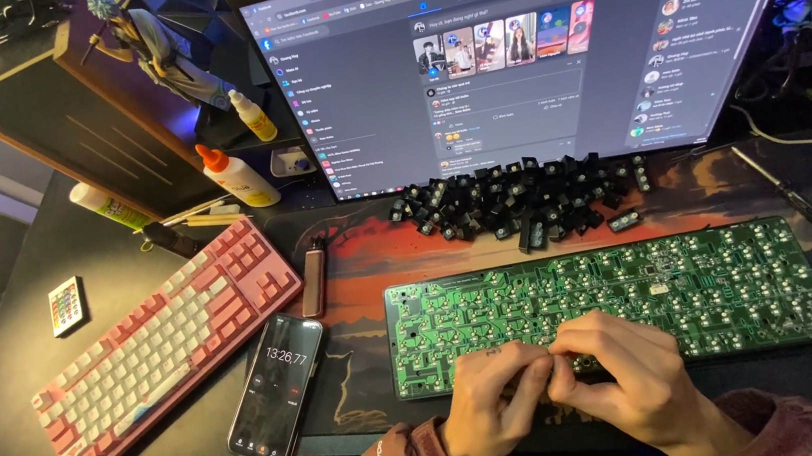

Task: Manually repairing or modifying a keyboard PCB by connecting thin wires to specific points on the circuit board.

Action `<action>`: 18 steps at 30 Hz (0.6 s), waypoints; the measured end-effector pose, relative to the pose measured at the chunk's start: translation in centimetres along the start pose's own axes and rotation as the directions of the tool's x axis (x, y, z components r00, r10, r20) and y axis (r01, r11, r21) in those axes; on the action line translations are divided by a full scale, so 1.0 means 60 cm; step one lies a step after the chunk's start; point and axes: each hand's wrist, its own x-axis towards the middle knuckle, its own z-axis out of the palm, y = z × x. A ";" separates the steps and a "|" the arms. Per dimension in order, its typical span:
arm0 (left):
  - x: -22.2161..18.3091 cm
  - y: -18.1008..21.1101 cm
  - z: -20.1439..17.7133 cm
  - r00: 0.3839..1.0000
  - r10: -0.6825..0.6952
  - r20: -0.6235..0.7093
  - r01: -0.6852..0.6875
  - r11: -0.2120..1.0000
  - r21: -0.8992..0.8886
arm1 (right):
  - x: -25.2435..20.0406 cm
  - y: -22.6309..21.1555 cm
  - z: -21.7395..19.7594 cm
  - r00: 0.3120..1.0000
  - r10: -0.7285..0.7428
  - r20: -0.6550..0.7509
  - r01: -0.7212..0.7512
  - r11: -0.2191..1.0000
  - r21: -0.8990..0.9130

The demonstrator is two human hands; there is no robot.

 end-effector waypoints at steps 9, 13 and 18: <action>0.001 0.004 -0.001 1.000 -0.021 0.002 0.021 1.000 0.012 | -0.006 0.001 0.002 1.000 0.023 -0.003 -0.023 0.999 -0.025; 0.001 0.005 -0.002 1.000 -0.017 -0.001 0.017 1.000 0.004 | -0.009 0.001 0.005 1.000 0.023 -0.013 -0.024 0.999 -0.045; 0.004 0.011 -0.002 1.000 -0.021 -0.002 0.021 1.000 -0.004 | -0.012 0.003 0.004 1.000 0.022 -0.009 -0.023 0.998 -0.055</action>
